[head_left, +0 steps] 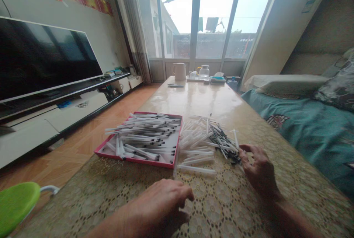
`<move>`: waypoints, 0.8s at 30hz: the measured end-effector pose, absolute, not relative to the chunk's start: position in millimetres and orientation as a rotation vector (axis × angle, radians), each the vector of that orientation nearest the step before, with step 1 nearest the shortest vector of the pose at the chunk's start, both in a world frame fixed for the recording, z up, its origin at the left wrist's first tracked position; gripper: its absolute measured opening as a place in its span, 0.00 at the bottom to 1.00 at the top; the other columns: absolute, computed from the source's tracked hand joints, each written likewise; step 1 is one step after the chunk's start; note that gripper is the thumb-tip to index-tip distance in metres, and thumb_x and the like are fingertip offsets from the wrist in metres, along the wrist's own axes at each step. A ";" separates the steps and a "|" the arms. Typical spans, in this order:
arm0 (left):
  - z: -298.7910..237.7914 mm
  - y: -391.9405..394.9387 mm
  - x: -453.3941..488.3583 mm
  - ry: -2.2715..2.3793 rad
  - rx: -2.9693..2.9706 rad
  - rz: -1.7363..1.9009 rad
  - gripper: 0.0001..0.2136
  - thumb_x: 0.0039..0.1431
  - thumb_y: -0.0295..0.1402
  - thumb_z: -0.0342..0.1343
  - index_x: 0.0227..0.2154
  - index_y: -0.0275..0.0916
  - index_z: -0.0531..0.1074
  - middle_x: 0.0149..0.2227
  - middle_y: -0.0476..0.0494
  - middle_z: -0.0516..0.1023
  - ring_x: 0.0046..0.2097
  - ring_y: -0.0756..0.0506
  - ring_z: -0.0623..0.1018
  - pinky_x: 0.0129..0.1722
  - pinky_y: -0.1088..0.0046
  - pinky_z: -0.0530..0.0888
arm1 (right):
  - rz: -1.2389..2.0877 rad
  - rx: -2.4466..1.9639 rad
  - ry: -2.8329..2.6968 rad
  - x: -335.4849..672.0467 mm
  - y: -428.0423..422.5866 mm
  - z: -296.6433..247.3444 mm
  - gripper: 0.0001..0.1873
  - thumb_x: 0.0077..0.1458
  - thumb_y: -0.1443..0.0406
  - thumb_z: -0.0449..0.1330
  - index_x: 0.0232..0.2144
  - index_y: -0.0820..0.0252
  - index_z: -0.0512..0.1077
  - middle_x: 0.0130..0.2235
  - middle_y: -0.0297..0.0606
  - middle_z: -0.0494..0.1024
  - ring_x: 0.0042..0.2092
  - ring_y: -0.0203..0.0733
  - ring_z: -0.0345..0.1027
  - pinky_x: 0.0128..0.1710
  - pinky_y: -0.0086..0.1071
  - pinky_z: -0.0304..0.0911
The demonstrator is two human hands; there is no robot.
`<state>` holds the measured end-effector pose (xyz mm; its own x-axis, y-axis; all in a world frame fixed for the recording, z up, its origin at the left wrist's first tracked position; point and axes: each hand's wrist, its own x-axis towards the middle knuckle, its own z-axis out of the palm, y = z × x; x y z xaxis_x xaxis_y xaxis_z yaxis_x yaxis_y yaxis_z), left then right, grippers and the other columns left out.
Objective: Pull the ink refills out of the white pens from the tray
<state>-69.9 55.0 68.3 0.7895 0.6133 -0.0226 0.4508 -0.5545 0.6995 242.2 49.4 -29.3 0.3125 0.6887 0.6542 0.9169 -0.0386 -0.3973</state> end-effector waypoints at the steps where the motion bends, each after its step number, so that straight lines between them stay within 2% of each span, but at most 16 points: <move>1: 73.1 63.5 -76.8 0.818 2.358 0.264 0.07 0.54 0.28 0.52 0.36 0.41 0.72 0.33 0.46 0.74 0.35 0.45 0.71 0.34 0.71 0.66 | -0.360 -1.790 -1.429 242.1 49.0 -28.9 0.13 0.53 0.59 0.51 0.34 0.61 0.69 0.34 0.42 0.73 0.37 0.47 0.66 0.35 0.36 0.61; 4: 76.8 105.0 -98.4 1.079 2.603 0.330 0.07 0.57 0.26 0.46 0.33 0.38 0.69 0.33 0.45 0.73 0.35 0.46 0.71 0.35 0.70 0.65 | -0.351 -1.791 -1.412 241.4 47.9 -27.4 0.14 0.53 0.58 0.51 0.34 0.61 0.69 0.34 0.42 0.73 0.37 0.47 0.66 0.35 0.36 0.61; 10: 53.4 177.4 -144.6 1.575 2.965 0.463 0.09 0.53 0.20 0.44 0.27 0.38 0.68 0.30 0.39 0.71 0.35 0.40 0.70 0.34 0.64 0.63 | -0.344 -1.777 -1.415 239.6 47.5 -25.6 0.14 0.54 0.58 0.51 0.34 0.62 0.69 0.34 0.43 0.73 0.37 0.47 0.66 0.35 0.36 0.62; 15: 38.4 189.6 -156.6 1.549 3.132 0.458 0.09 0.50 0.19 0.46 0.23 0.40 0.65 0.26 0.42 0.69 0.32 0.41 0.69 0.30 0.65 0.62 | -0.309 -1.788 -1.407 239.6 46.8 -25.6 0.14 0.54 0.58 0.51 0.34 0.62 0.69 0.35 0.43 0.73 0.36 0.47 0.66 0.33 0.36 0.62; 20: 46.8 187.6 -146.0 1.443 3.204 0.530 0.09 0.53 0.21 0.43 0.23 0.40 0.64 0.26 0.43 0.69 0.31 0.43 0.69 0.31 0.65 0.64 | -0.278 -1.797 -1.395 237.6 45.3 -23.3 0.13 0.54 0.58 0.51 0.35 0.61 0.69 0.35 0.42 0.72 0.34 0.46 0.66 0.31 0.36 0.62; 24: 58.3 166.8 -120.3 1.238 3.090 0.693 0.06 0.57 0.25 0.45 0.31 0.37 0.66 0.28 0.43 0.69 0.32 0.44 0.70 0.35 0.65 0.67 | -0.257 -1.708 -1.423 232.1 42.4 -18.6 0.11 0.54 0.60 0.52 0.35 0.61 0.68 0.35 0.42 0.72 0.35 0.46 0.66 0.34 0.36 0.62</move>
<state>-120.3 166.8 58.3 0.6577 0.5986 0.4574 0.7027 -0.7062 -0.0863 232.1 42.4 -18.6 0.3239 0.6956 0.6413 0.8758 0.0359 -0.4813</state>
